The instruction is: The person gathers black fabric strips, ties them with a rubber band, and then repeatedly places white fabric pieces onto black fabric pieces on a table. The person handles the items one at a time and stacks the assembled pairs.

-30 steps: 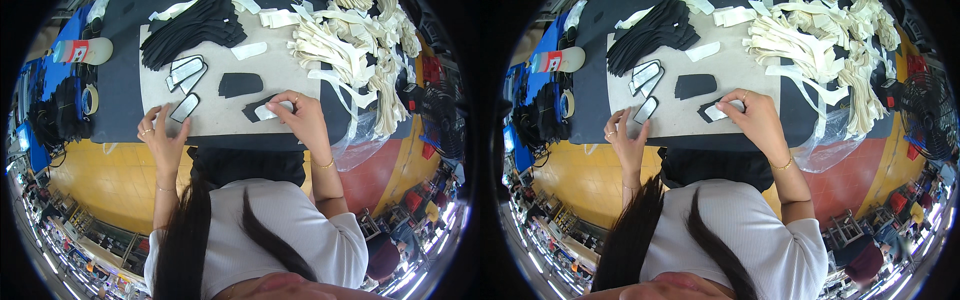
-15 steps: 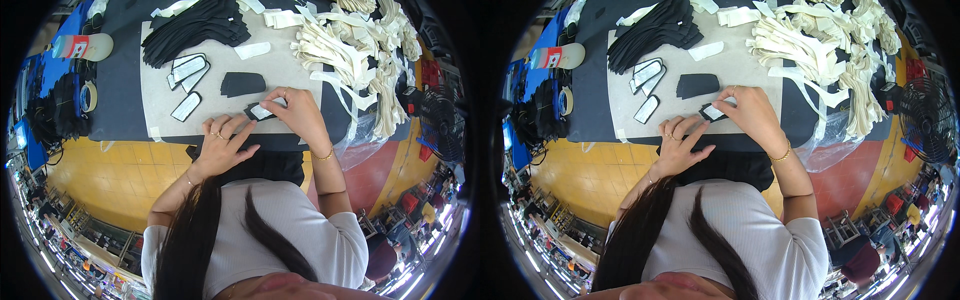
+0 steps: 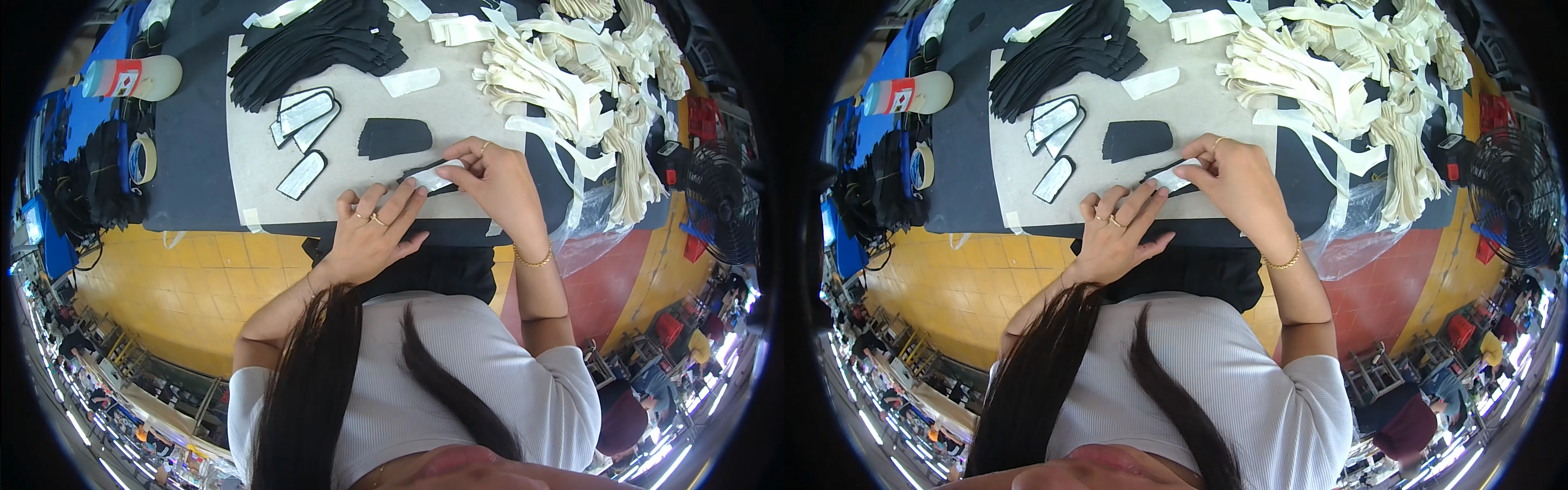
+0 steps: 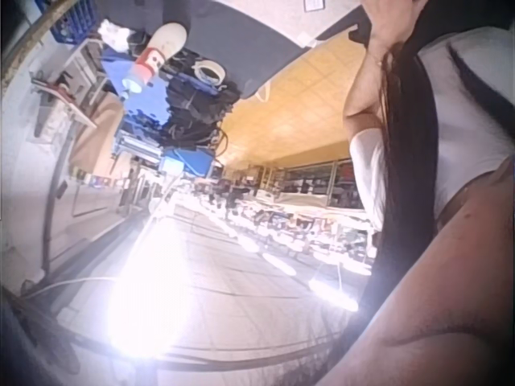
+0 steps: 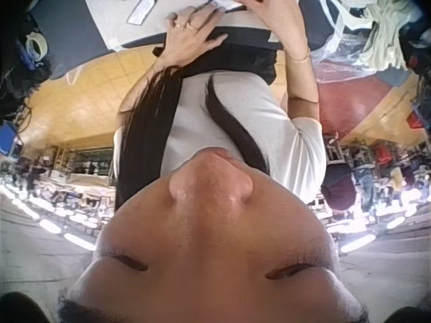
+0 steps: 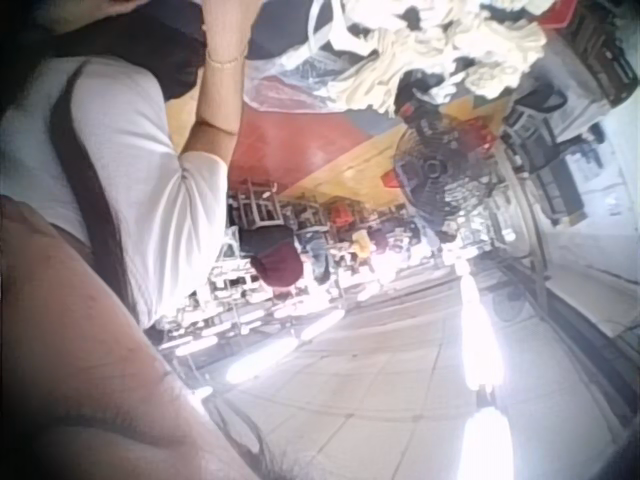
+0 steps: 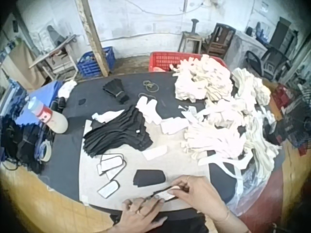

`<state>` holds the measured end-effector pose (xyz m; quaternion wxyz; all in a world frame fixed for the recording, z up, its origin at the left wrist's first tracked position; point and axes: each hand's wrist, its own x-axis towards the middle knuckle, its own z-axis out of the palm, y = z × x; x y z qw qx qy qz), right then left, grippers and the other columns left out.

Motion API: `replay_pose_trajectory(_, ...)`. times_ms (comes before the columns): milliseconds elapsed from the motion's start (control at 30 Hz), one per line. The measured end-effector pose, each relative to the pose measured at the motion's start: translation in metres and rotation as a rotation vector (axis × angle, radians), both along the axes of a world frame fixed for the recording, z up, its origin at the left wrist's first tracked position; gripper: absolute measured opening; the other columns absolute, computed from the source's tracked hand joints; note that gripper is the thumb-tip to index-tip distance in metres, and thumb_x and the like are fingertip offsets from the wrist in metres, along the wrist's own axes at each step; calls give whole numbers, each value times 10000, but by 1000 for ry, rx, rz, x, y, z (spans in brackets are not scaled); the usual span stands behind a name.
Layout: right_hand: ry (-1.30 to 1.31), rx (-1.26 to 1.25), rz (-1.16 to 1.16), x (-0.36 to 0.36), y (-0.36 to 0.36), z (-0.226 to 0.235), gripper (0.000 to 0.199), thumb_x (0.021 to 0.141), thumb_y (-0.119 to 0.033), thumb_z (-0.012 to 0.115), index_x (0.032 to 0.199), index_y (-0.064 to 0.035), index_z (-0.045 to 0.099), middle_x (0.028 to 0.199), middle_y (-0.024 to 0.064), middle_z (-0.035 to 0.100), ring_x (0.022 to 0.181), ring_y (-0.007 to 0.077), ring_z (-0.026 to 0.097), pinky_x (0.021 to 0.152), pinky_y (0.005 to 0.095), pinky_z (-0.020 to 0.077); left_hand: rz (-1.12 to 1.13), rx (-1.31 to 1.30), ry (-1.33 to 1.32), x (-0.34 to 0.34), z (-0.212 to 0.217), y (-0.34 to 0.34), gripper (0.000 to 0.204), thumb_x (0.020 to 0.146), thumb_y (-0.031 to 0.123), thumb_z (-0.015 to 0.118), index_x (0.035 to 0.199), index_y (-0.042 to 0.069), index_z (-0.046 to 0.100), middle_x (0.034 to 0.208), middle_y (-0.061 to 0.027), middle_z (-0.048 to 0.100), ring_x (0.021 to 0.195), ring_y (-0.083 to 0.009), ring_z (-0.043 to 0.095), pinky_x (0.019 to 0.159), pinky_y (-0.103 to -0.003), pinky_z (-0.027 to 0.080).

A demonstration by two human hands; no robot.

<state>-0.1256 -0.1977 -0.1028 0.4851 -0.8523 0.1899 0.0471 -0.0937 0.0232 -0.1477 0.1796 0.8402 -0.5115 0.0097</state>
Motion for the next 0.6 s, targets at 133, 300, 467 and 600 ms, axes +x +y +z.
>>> replay_pose_trajectory(133, 51, 12, -44, -3, -5, 2, 247, 808, -111, 784, 1008, -4, 687, 703, 87, 660, 612, 159, 627, 599, 279, 498, 6, 13, -1, -1, 1, -2, 665, 736, 412, 819, 1311, 164, 596, 1395, 13, 488, 1162, -216, 433, 930, -446, 313)
replay_pose_trajectory(300, 4, -24, -68, -2, 0, 1, 278, 812, -98, 772, 1045, -11, 648, 690, 94, 640, 621, 203, 638, 612, 314, 508, 8, 6, -10, -1, 1, -3, 661, 739, 405, 819, 1310, 163, 593, 1386, 13, 495, 1161, -216, 438, 934, -447, 311)
replay_pose_trajectory(467, 37, -142, -123, -6, -4, -1, 315, 814, -112, 767, 1076, -26, 615, 766, 97, 599, 670, 227, 609, 642, 347, 477, 2, 0, 3, 0, 3, -4, 647, 736, 392, 822, 1295, 155, 599, 1358, 6, 506, 1160, -220, 443, 935, -448, 310)
replay_pose_trajectory(600, -106, -351, -167, -8, 1, -9, 463, 787, -283, 808, 1155, -88, 606, 934, 85, 576, 847, 247, 563, 783, 396, 401, 13, -41, 21, 0, 5, -9, 597, 730, 375, 828, 1241, 143, 623, 1312, 0, 525, 1152, -225, 462, 931, -449, 308)
